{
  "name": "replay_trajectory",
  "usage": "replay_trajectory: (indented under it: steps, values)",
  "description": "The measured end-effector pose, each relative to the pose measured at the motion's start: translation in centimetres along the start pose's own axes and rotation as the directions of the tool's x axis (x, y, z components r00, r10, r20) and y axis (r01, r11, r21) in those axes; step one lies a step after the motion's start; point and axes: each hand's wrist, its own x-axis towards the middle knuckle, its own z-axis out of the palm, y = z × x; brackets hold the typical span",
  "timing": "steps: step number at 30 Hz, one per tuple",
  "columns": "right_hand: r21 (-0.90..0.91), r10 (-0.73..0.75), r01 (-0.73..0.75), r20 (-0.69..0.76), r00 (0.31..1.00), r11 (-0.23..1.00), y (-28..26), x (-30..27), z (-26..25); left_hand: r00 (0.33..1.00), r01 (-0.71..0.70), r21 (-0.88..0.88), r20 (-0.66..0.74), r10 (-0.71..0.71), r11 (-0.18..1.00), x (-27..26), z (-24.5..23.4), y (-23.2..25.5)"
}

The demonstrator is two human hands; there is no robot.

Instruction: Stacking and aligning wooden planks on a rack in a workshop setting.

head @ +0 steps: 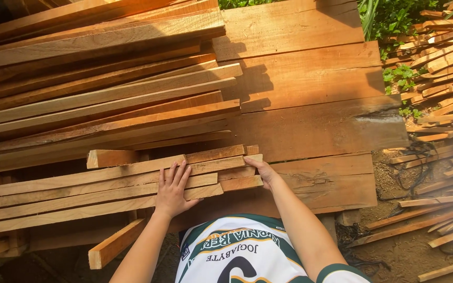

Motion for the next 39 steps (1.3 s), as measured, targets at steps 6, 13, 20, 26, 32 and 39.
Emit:
replay_trajectory:
  steps: [6,13,20,26,32,39]
  values:
    - [0.028,-0.063,0.064,-0.032,0.997,0.998,0.9,0.8,-0.1,1.000,-0.029,0.020,-0.008,0.030,0.999,0.1,0.0,0.0]
    - [0.091,-0.047,0.050,-0.039,0.998,0.995,0.9,0.3,-0.7,0.998,-0.045,0.029,-0.041,0.046,0.999,0.5,-0.6,0.8]
    - [0.036,-0.073,0.077,-0.097,0.993,0.996,-1.9,-1.7,-2.7,0.996,-0.044,0.010,-0.072,0.045,0.999,1.7,-0.7,3.9]
    - [-0.016,-0.137,0.136,-0.155,0.978,0.991,-3.9,-1.9,-4.0,0.997,-0.047,-0.035,-0.068,0.045,0.998,3.7,0.7,6.2]
    - [-0.626,-0.503,0.295,-0.181,0.845,0.721,-5.1,-4.7,-4.6,0.998,-0.045,-0.025,-0.043,0.044,0.999,3.7,0.4,6.2]
    - [-0.889,-0.779,0.237,-0.182,0.600,0.391,-3.1,-5.6,-3.9,1.000,0.001,-0.035,0.011,-0.001,0.999,3.1,-0.1,5.1]
